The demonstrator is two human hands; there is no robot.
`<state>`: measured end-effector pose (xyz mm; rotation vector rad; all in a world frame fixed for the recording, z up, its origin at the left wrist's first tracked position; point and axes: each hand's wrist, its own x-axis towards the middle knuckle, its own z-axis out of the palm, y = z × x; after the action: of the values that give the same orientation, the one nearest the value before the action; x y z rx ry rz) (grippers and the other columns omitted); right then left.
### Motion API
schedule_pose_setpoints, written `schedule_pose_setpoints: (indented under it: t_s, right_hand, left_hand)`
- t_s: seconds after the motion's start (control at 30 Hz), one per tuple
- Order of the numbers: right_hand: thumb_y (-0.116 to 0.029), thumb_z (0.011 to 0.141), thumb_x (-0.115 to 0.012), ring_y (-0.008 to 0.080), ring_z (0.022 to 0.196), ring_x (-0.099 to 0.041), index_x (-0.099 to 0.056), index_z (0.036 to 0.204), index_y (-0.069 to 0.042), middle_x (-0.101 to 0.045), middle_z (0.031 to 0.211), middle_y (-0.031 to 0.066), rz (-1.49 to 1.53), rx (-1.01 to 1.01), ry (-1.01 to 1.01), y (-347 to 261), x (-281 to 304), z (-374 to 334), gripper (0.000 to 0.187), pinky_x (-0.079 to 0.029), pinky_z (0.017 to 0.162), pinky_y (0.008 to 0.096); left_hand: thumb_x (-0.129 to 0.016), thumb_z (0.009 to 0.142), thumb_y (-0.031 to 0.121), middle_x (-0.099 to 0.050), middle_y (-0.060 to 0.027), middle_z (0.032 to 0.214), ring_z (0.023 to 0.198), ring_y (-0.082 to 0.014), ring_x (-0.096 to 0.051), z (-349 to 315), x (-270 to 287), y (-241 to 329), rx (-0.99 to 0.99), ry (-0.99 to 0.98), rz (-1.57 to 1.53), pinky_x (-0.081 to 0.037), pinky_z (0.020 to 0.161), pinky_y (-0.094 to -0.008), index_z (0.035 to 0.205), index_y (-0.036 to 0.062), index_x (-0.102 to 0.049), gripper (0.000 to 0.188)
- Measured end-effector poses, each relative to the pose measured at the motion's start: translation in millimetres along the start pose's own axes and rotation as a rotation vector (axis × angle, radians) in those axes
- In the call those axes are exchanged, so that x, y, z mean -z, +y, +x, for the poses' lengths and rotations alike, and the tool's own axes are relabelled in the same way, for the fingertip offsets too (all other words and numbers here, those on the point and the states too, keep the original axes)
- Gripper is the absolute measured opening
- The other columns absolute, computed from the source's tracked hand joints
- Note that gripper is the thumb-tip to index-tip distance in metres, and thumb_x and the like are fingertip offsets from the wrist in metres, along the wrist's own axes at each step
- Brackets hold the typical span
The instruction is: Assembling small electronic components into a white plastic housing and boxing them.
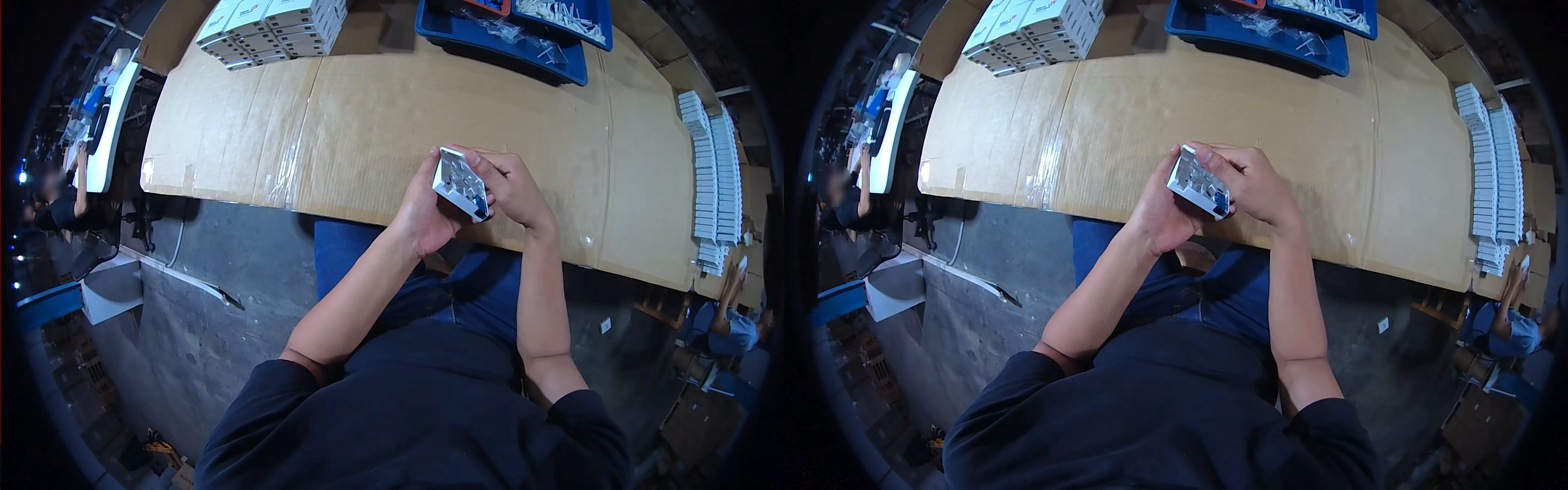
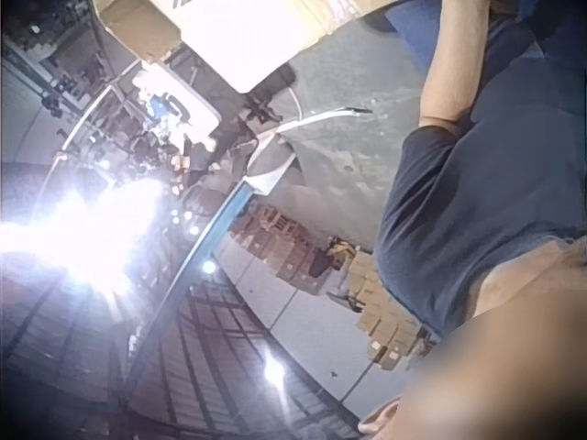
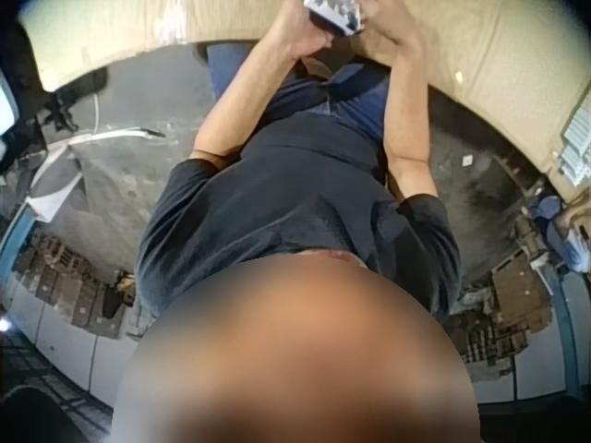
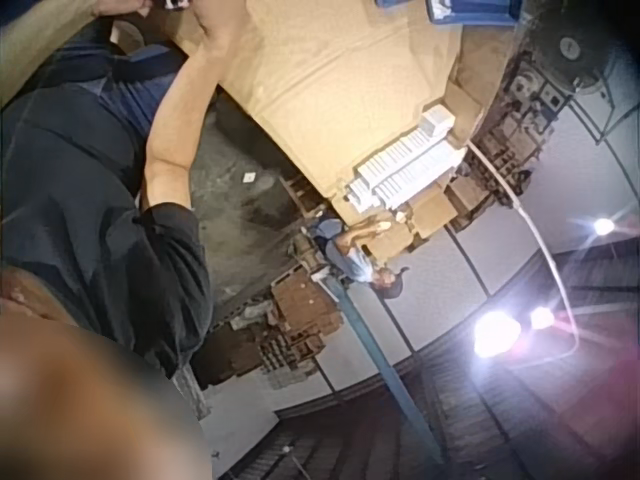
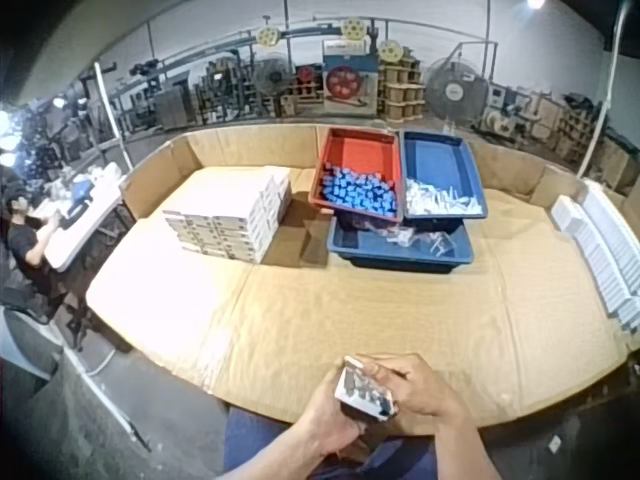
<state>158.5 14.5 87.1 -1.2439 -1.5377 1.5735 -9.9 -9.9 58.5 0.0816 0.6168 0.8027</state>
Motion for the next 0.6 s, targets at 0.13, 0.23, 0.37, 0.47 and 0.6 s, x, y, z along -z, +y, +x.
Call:
schedule_pose_setpoints:
  t_s: [0.13,0.23,0.37,0.47,0.6]
  right_hand:
    - [-0.037,0.107,-0.059,0.0104,0.092,-0.066,-0.071,0.130,-0.001,-0.077,0.108,0.0107,0.004,-0.109,-0.047,-1.0,2.4,-1.6,0.044,-0.054,0.082,0.0271]
    - [-0.038,0.108,-0.059,0.0118,0.098,-0.066,-0.068,0.135,-0.002,-0.077,0.114,0.0113,0.034,0.045,-0.026,3.3,-2.6,-3.1,0.046,-0.053,0.090,0.0280]
    - [-0.037,0.107,-0.058,0.0176,0.115,-0.065,-0.063,0.141,-0.003,-0.071,0.130,0.0151,-0.012,0.169,-0.003,5.0,-11.8,-5.4,0.048,-0.049,0.102,0.0306]
    - [-0.035,0.107,-0.059,0.0223,0.127,-0.062,-0.059,0.144,-0.003,-0.065,0.141,0.0178,-0.004,0.233,0.000,6.5,-15.9,-9.8,0.049,-0.046,0.108,0.0323]
    - [-0.034,0.106,-0.060,0.0287,0.138,-0.056,-0.056,0.148,-0.004,-0.057,0.150,0.0202,-0.041,0.299,0.016,12.6,-21.6,-13.5,0.052,-0.042,0.114,0.0350]
  left_hand:
    - [-0.024,0.111,0.057,-0.062,-0.0105,0.130,0.115,-0.0262,-0.064,-5.5,-8.8,1.4,-0.030,0.024,0.024,-0.058,0.094,-0.0472,0.138,0.0130,-0.055,0.060]
    - [-0.023,0.111,0.059,-0.062,-0.0090,0.131,0.117,-0.0251,-0.063,-8.9,-13.8,2.5,-0.089,0.087,0.040,-0.054,0.100,-0.0438,0.137,0.0137,-0.055,0.062]
    - [-0.027,0.111,0.059,-0.063,-0.0077,0.129,0.117,-0.0231,-0.063,-8.6,-10.1,3.8,-0.120,0.167,0.036,-0.052,0.104,-0.0405,0.137,0.0138,-0.056,0.060]
    - [-0.032,0.111,0.058,-0.064,-0.0071,0.124,0.115,-0.0216,-0.064,-10.8,-9.4,2.8,-0.167,0.176,0.071,-0.053,0.101,-0.0406,0.134,0.0127,-0.057,0.057]
    - [-0.038,0.109,0.060,-0.065,-0.0064,0.117,0.110,-0.0209,-0.066,-11.1,-2.7,1.0,-0.158,0.214,0.118,-0.056,0.095,-0.0423,0.129,0.0117,-0.058,0.056]
